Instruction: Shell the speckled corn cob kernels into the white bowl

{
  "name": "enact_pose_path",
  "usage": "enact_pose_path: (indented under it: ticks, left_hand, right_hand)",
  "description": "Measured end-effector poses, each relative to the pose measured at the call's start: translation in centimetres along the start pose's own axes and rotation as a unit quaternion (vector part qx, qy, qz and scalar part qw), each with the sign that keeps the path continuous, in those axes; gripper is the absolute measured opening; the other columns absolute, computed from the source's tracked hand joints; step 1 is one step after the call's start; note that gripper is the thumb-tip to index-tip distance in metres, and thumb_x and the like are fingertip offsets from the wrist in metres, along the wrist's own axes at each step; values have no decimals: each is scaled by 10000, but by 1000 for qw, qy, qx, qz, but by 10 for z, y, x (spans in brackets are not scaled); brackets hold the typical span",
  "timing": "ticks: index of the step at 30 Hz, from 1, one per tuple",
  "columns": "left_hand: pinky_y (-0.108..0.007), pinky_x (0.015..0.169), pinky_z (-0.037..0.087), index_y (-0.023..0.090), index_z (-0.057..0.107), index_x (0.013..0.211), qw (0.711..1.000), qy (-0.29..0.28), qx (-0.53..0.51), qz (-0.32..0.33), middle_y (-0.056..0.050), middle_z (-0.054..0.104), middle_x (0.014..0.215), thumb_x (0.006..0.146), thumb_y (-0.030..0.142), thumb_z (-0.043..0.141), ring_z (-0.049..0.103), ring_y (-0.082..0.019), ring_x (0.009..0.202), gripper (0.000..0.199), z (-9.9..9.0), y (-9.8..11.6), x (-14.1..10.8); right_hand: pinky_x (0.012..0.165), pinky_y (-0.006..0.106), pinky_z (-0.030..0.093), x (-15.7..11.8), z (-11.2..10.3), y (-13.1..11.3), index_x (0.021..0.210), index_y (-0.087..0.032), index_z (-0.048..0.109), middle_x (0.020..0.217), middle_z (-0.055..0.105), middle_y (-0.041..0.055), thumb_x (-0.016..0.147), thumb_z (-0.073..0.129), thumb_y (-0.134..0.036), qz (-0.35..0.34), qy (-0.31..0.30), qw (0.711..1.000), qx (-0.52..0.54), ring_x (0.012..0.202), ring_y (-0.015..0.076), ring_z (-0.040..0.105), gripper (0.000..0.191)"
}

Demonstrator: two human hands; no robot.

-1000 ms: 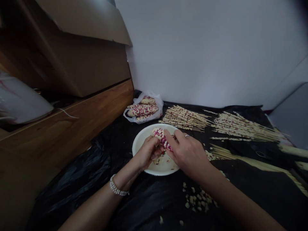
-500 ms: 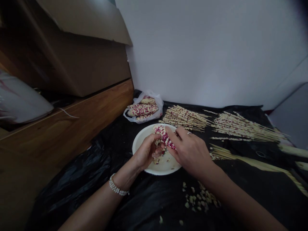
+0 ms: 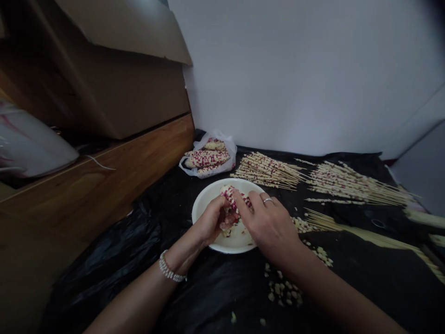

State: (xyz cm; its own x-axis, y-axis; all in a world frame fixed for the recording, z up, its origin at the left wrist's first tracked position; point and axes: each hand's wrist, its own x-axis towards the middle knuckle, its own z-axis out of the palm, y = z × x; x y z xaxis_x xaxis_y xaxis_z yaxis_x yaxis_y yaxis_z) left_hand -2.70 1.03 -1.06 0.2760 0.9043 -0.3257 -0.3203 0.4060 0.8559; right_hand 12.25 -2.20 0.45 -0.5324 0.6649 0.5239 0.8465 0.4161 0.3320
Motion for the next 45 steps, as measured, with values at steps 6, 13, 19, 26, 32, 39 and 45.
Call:
enact_pose_path:
  ticks: [6,13,19,26,32,39,45]
  left_hand:
    - [-181,388,156,158,543,693,999,-34,-20,34,16,505,542,589,159,562,305,-52,410,106,-1,2,-5]
    - [-224,395,118,135,589,628,999,-51,-2,5,2,438,486,817,386,537,249,-55,397,318,-4,4,-3]
    - [-234,391,108,156,552,581,996,-29,64,46,27,365,433,756,371,508,246,-64,385,281,-1,4,-5]
    - [-208,395,98,190,460,619,996,12,46,80,51,414,445,609,203,530,223,-38,368,72,0,-2,-2]
    - [-205,411,129,170,530,685,997,-43,18,68,55,396,485,633,203,604,252,-46,408,96,-2,2,-6]
    - [-236,424,108,179,528,703,995,-30,47,87,54,412,462,850,586,627,232,-50,387,445,0,2,-4]
    - [-246,422,116,182,518,663,983,1,117,138,50,391,445,876,674,534,226,-57,382,536,-3,-6,0]
  right_hand:
    - [686,341,451,1,-1,10,1447,-155,521,1003,686,121,942,608,-273,24,-21,998,46,815,225,628,525]
    - [690,343,430,1,-2,9,1453,-157,516,1005,688,119,956,580,-237,21,-16,999,36,805,217,623,507]
    - [668,350,429,1,0,2,1437,-151,540,943,679,110,966,556,-211,10,-7,1000,23,787,224,633,475]
    - [694,340,470,0,1,5,1428,-153,546,998,696,112,923,627,-259,31,-21,996,77,808,222,646,523]
    - [690,319,477,2,0,14,1399,-171,572,1010,709,92,900,648,-286,53,-11,994,96,817,213,658,518]
    - [710,303,473,2,2,12,1422,-160,556,1008,719,105,910,640,-283,48,6,995,87,825,208,660,533]
    - [734,323,499,2,1,9,1431,-156,543,1027,710,109,926,619,-296,49,4,994,100,858,227,668,530]
